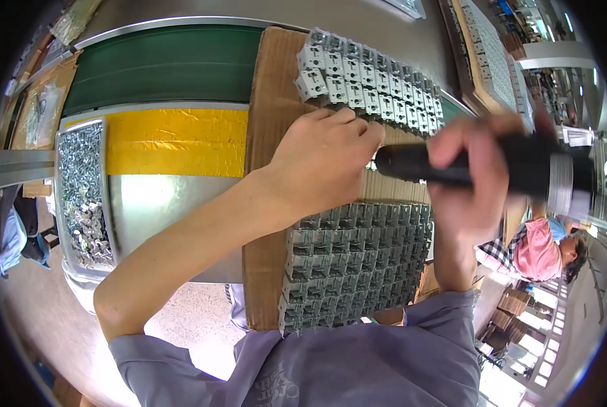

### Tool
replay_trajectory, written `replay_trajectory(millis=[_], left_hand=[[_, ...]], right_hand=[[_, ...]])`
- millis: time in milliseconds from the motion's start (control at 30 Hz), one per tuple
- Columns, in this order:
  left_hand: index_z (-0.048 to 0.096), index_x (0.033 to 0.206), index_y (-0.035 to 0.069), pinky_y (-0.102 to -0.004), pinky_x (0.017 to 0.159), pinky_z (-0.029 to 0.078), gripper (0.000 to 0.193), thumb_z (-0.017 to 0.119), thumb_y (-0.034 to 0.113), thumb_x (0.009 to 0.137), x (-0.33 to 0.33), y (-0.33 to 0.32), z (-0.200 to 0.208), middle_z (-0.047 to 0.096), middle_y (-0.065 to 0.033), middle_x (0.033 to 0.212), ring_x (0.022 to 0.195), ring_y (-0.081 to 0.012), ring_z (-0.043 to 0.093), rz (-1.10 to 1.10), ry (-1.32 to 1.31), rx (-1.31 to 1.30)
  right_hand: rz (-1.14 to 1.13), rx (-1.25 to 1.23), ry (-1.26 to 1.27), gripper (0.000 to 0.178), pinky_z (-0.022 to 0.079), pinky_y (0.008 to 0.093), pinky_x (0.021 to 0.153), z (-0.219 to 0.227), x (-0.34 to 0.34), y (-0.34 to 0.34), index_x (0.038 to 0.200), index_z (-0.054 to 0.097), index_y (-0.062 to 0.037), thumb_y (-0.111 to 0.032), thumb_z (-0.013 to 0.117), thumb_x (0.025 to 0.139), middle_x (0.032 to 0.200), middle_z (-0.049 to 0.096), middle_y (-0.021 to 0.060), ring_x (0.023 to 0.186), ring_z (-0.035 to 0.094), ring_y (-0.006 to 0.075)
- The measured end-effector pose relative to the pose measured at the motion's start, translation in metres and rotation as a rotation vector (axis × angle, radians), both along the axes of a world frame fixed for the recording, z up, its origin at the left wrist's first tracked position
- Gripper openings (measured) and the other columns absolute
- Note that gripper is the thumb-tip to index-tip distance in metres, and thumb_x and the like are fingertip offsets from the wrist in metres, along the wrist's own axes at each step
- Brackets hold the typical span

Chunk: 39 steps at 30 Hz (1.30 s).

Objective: The person fastens plastic components onto a circuit panel using an electric screwdriver to drive screws.

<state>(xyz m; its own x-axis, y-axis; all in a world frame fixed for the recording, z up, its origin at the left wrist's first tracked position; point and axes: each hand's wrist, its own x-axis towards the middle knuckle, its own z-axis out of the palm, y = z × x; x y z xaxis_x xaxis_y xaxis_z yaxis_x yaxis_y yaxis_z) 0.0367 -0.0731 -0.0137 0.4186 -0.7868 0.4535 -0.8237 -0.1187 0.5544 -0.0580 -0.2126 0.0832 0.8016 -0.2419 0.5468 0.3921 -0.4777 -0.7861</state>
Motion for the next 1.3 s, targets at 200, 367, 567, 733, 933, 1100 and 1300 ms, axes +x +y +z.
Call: replay_trajectory(millis=[200,367,567,733,933,1100,1300], left_hand=[[0.058,0.104,0.005,-0.0399,0.084,0.049,0.034,0.067,0.007,0.071,-0.002,0.004,0.008,0.063,-0.0075,0.094,0.099,-0.0257,0.060,-0.039,0.010,0.066],[0.057,0.108,0.002,-0.0409,0.087,0.047,0.036,0.065,0.006,0.073,0.010,0.022,0.026,0.061,-0.0104,0.101,0.102,-0.0281,0.059,-0.090,0.052,0.220],[0.063,0.110,0.000,-0.0408,0.086,0.048,0.037,0.064,0.001,0.073,0.006,0.019,0.000,0.066,-0.0109,0.096,0.097,-0.0277,0.062,-0.018,0.018,-0.020],[0.064,0.107,0.001,-0.0396,0.085,0.048,0.035,0.064,0.004,0.073,0.008,0.015,0.000,0.067,-0.0100,0.089,0.095,-0.0268,0.063,-0.008,0.030,-0.024],[0.064,0.102,0.002,-0.0405,0.086,0.048,0.031,0.062,0.003,0.072,0.007,0.017,-0.002,0.067,-0.0108,0.089,0.096,-0.0272,0.063,-0.015,0.022,-0.057],[0.063,0.104,0.002,-0.0407,0.087,0.048,0.032,0.063,0.004,0.072,0.009,0.018,-0.003,0.067,-0.0106,0.089,0.096,-0.0272,0.063,-0.026,0.024,-0.034],[0.063,0.106,0.002,-0.0409,0.088,0.048,0.035,0.064,0.005,0.072,0.008,0.017,-0.003,0.067,-0.0097,0.090,0.097,-0.0268,0.062,-0.013,0.039,-0.031]], right_hand=[[0.014,-0.133,-0.068,0.040,0.051,0.0369,0.060,0.001,0.010,-0.002,0.120,0.036,0.0026,-0.005,0.057,0.086,0.076,0.055,0.0139,0.058,0.057,0.0216],[0.061,0.194,-0.223,0.058,0.052,0.0355,0.052,0.014,0.028,0.010,0.137,0.028,0.0057,-0.007,0.054,0.086,0.081,0.053,0.0154,0.053,0.056,0.0216],[0.112,-0.256,-0.091,0.061,0.054,0.0334,0.053,0.004,0.022,0.018,0.140,0.025,0.0010,-0.004,0.056,0.087,0.081,0.055,0.0148,0.054,0.059,0.0213],[0.041,-0.043,-0.109,0.057,0.050,0.0288,0.049,0.006,0.049,0.024,0.134,0.032,0.0057,0.001,0.057,0.083,0.075,0.056,0.0142,0.051,0.057,0.0192],[-0.092,-0.178,-0.074,0.039,0.049,0.0299,0.052,0.003,0.034,0.014,0.121,0.042,0.0042,-0.001,0.057,0.085,0.065,0.056,0.0126,0.052,0.056,0.0184],[-0.108,-0.137,-0.029,0.044,0.050,0.0317,0.053,0.010,0.032,0.037,0.123,0.041,0.0044,-0.005,0.060,0.085,0.068,0.057,0.0128,0.057,0.059,0.0195],[0.031,0.045,-0.184,0.053,0.051,0.0311,0.051,-0.008,0.020,0.038,0.131,0.035,0.0049,-0.002,0.060,0.085,0.074,0.056,0.0117,0.055,0.059,0.0200]])
